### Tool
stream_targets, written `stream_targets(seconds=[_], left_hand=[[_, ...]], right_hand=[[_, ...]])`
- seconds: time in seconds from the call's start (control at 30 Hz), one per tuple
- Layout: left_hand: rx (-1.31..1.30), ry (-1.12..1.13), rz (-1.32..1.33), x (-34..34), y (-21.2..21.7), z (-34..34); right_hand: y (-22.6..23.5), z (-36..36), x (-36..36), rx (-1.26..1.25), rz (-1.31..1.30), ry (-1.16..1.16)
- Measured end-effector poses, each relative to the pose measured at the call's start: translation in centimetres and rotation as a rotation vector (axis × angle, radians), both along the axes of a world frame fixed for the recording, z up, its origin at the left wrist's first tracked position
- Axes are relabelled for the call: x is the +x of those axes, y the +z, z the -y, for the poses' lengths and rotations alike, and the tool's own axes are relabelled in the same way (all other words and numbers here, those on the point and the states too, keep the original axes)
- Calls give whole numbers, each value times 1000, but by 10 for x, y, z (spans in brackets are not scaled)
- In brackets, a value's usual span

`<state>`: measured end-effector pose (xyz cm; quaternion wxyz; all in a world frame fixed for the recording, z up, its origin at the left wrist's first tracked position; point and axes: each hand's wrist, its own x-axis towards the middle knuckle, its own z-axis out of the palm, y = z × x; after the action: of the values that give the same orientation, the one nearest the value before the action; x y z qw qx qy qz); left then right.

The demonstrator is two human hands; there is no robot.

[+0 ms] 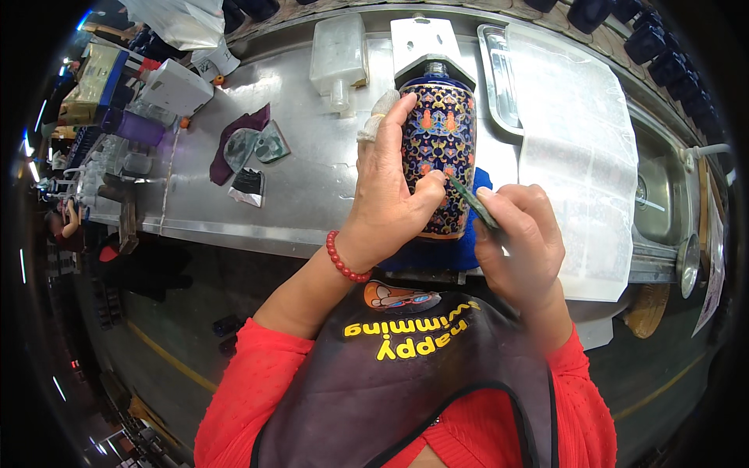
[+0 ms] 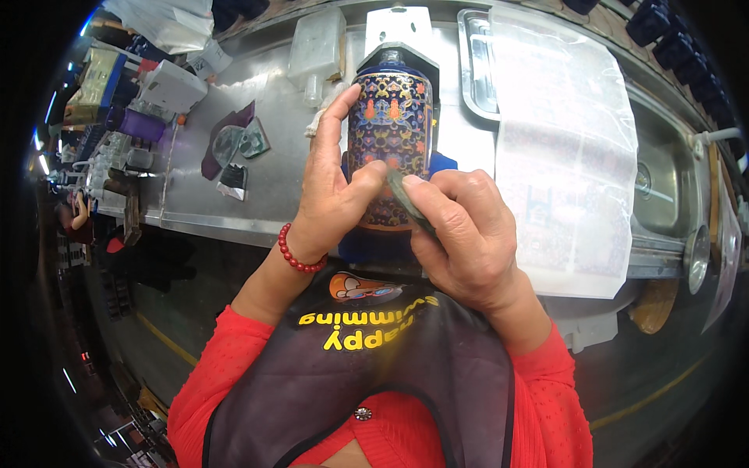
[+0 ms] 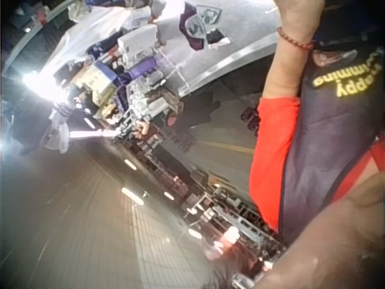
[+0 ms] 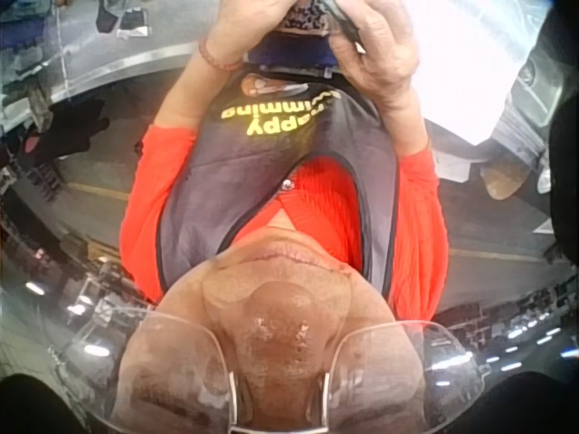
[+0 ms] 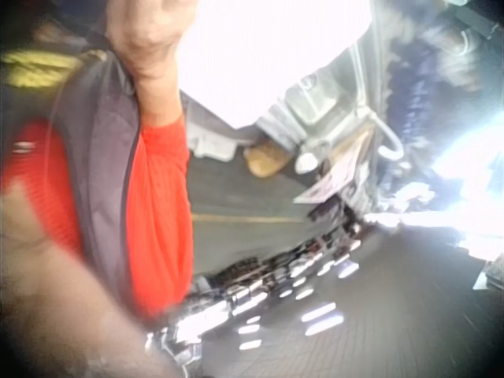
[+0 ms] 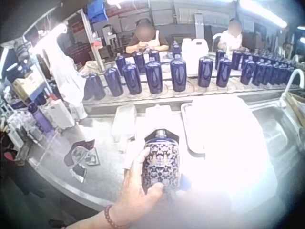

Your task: The person holds a decorated ceramic vase in a blue cradle and repeatedly rubs its surface with a green abrasive pad. The person rotates the vase to treat different sides and continues the rubbing motion across the entire visible surface.

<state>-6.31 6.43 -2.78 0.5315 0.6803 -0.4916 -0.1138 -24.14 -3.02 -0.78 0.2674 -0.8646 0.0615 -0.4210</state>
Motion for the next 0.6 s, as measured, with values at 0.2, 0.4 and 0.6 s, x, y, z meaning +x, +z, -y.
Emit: stream_targets(seconds=[0.2,0.4,0.6], left_hand=[[-27,-23,27,3,-2,0],[-42,-23,45,3,-3,0],[-35,-26,21,3,-4,0]], right_hand=[[-4,-2,4,0,-15,13],[-9,0,6,-84,1,0],[-8,1,6,-165,6,-24]])
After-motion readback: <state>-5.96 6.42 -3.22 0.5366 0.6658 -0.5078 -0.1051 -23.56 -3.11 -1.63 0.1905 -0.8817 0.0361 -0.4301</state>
